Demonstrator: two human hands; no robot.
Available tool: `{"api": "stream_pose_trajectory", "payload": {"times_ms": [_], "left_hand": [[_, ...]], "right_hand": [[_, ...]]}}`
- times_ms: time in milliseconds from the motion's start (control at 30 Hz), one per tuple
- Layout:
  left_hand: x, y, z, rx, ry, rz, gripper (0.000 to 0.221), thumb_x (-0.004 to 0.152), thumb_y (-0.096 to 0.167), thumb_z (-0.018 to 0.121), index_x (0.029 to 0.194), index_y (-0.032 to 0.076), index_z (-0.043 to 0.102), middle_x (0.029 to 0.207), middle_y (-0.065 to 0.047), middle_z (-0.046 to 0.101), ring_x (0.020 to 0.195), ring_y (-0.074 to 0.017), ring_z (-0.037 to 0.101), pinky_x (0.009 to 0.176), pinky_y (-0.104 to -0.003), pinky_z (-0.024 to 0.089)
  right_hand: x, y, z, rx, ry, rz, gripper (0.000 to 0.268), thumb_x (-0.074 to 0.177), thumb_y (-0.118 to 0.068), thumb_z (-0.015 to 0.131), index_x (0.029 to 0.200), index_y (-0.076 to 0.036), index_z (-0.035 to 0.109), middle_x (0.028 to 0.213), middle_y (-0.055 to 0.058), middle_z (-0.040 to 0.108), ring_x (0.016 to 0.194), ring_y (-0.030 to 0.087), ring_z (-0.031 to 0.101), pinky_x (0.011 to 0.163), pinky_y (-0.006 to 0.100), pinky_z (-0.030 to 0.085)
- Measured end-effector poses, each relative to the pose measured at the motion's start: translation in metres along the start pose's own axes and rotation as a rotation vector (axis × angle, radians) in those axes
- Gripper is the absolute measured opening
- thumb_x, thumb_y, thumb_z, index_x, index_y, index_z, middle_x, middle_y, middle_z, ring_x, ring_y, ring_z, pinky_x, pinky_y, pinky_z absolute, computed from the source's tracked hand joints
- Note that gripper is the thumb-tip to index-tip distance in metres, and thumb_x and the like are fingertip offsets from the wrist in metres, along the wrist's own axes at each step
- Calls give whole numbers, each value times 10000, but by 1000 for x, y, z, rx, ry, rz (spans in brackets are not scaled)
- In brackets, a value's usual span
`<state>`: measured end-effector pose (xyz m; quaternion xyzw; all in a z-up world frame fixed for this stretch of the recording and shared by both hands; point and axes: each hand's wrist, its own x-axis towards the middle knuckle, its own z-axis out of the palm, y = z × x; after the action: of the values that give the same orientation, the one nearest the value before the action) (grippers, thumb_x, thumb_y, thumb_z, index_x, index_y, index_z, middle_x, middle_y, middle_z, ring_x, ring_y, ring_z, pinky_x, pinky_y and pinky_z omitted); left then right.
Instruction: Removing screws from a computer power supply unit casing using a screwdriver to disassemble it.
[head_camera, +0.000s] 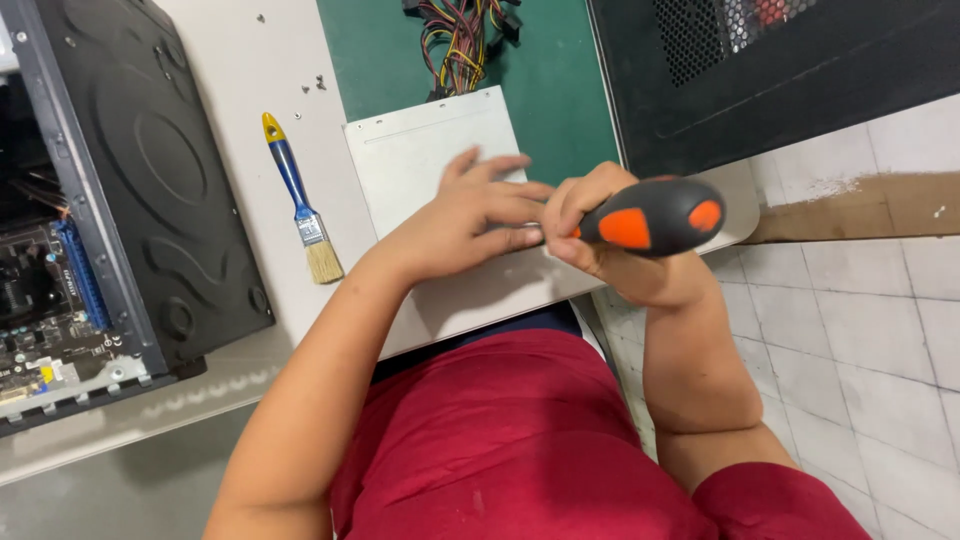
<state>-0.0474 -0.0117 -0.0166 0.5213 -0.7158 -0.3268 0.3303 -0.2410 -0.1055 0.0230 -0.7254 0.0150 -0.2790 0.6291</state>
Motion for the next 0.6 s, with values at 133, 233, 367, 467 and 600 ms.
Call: {"api": "stream_pose_trajectory", "payload": {"times_ms": [133, 233, 367, 467, 600], "left_hand": [[6, -32, 20, -143, 16, 23, 143, 1005, 386, 665, 1054, 339, 790, 1032, 116, 790, 1247, -115, 629, 1235, -423, 191], [9, -37, 25, -114, 99, 21, 117, 984, 389, 704, 1061, 367, 790, 977, 160, 778, 1145, -41, 652, 1208, -367, 242], [3, -29, 23, -85, 167, 156, 144, 1032, 288, 640, 1062, 270, 780, 950, 175, 736, 967, -70, 677, 1048, -366, 332], [5, -29, 25, -82, 191, 148, 115, 1015, 301, 669, 1024, 284, 783, 950, 197, 741, 948, -42, 688, 1049, -352, 340], [4, -38, 32, -103, 211, 102, 95, 995, 333, 697, 1008, 292, 781, 963, 177, 777, 951, -17, 724, 1073, -363, 341]], "right_hand": [[13, -33, 5, -129, -64, 97, 69, 963, 0, 680, 953, -31, 618, 905, 115, 682, 802, 136, 601, 697, 283, 494], [17, -53, 9, -334, 19, 67, 106, 936, -38, 721, 907, 11, 632, 923, 167, 687, 794, 232, 641, 679, 336, 516], [14, -81, 23, -810, 282, 37, 346, 926, -253, 802, 1082, 17, 653, 1060, 143, 651, 1019, 290, 626, 948, 380, 505], [20, -91, 34, -898, 397, -4, 417, 917, -247, 852, 1123, 38, 628, 1058, 150, 624, 977, 269, 579, 850, 347, 483], [24, -98, 43, -910, 444, -38, 514, 889, 5, 977, 1226, 80, 596, 1111, 212, 586, 896, 252, 609, 717, 310, 550]]}}
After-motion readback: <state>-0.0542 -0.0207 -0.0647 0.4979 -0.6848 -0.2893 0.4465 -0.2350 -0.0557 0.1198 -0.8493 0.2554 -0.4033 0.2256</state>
